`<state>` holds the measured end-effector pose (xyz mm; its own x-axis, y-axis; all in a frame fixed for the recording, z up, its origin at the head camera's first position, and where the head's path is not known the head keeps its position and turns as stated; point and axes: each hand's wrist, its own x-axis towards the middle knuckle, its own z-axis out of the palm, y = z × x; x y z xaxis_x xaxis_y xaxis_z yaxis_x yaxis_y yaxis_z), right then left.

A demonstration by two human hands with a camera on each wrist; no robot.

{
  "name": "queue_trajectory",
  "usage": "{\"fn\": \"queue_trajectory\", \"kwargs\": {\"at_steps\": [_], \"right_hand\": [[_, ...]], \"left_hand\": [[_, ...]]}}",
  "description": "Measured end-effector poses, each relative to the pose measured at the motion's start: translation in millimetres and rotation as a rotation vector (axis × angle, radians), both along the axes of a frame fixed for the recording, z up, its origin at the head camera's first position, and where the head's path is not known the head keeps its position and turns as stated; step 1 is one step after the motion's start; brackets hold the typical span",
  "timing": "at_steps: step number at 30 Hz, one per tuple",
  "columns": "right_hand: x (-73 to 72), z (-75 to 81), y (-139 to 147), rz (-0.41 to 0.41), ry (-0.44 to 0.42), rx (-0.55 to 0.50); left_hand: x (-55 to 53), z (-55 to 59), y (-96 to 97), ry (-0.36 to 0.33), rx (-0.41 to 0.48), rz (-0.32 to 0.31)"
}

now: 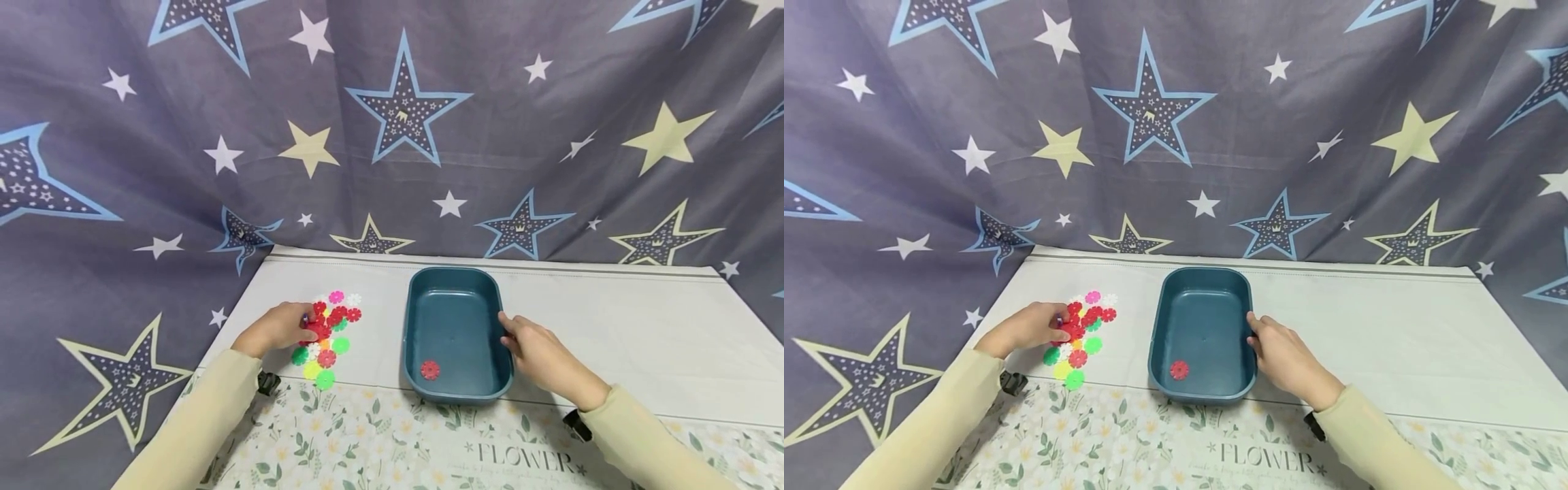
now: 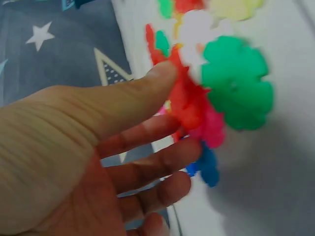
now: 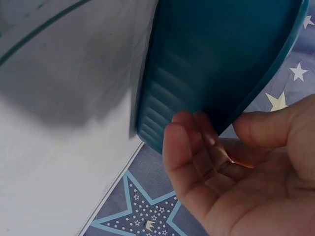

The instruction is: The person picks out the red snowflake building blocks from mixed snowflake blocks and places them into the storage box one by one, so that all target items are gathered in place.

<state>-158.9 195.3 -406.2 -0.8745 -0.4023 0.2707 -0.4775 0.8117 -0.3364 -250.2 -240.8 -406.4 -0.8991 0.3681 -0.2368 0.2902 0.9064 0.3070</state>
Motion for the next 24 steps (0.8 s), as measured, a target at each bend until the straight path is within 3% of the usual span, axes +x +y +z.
{"fn": "queue_trajectory", "kwargs": {"at_steps": [6,15,19,24], "right_hand": [[0.2,0.1,0.8,0.003,-0.006,-0.004],[2.1,-1.4,0.6,0.000,-0.015,-0.015],[1.8,-1.3,0.9,-0.006,-0.013,-0.013],[1.9,0.1,0.8,-0.007,-0.014,-0.010]], "left_hand": [[-0.1,-4.2,4.7,0.071,-0.023,0.010],[-1.3,-9.9,5.8,0.049,-0.042,0.059],[-1.3,-11.7,3.3,0.085,0.017,0.047],[1.6,-14.3,2.2,0.192,0.166,0.001]]}}
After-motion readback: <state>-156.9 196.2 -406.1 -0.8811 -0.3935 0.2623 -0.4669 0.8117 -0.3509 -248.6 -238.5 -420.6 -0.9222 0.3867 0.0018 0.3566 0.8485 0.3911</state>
